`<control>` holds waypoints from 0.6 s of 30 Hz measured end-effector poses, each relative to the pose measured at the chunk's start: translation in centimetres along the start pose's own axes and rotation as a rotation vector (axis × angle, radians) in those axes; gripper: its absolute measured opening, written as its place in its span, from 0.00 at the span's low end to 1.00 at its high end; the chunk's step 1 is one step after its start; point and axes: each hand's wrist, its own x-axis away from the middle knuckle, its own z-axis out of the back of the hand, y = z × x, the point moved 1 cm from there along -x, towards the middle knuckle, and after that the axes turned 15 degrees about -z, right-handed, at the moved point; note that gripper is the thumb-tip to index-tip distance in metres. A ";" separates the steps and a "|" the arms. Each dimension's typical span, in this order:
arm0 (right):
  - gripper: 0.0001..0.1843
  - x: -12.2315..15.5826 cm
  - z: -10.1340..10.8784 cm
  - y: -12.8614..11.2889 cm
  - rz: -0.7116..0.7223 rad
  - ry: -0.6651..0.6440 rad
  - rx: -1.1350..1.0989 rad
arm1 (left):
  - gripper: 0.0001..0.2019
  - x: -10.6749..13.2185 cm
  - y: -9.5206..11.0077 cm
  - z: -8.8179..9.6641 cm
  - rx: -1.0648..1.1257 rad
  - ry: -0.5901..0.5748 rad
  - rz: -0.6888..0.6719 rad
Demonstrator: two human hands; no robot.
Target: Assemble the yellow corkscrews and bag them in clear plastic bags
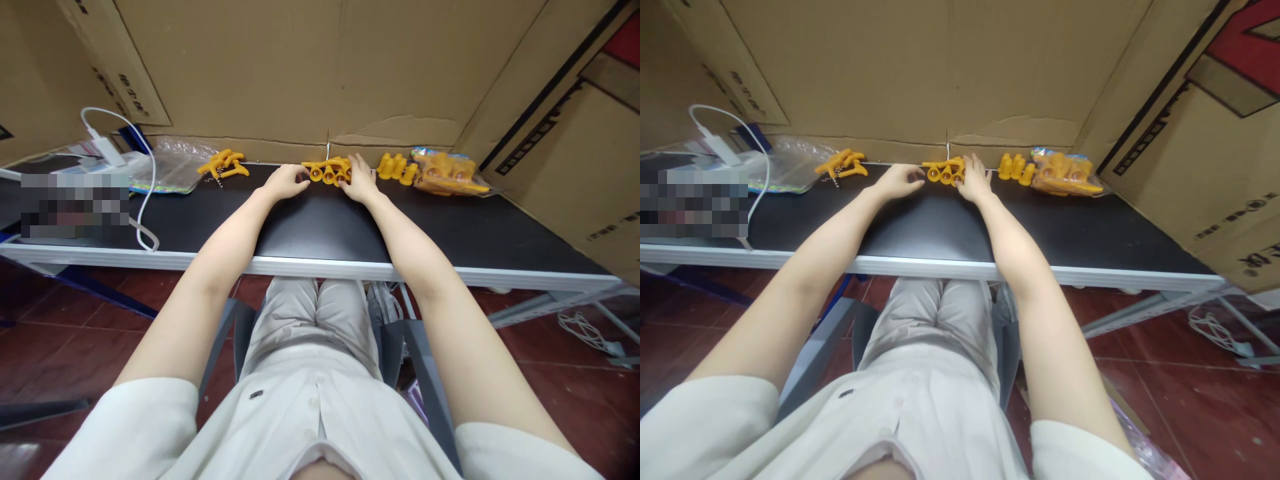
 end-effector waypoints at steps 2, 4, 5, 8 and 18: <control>0.52 -0.1 0.0 0.0 0.048 0.005 0.026 | 0.19 0.0 -0.1 0.1 0.002 -0.005 -0.003; 0.53 0.0 0.0 0.0 0.090 0.012 0.044 | 0.18 0.0 -0.4 0.3 -0.001 -0.004 -0.002; 0.53 0.1 0.0 0.0 0.107 0.014 0.056 | 0.17 0.1 -0.6 0.4 -0.001 0.000 0.004; 0.53 0.2 0.1 -0.1 0.129 0.010 0.106 | 0.16 0.0 -1.5 1.0 -0.009 0.027 0.047; 0.49 -0.3 -0.1 0.5 0.125 -0.032 0.170 | 0.24 1.7 -8.8 6.0 -0.172 0.143 0.419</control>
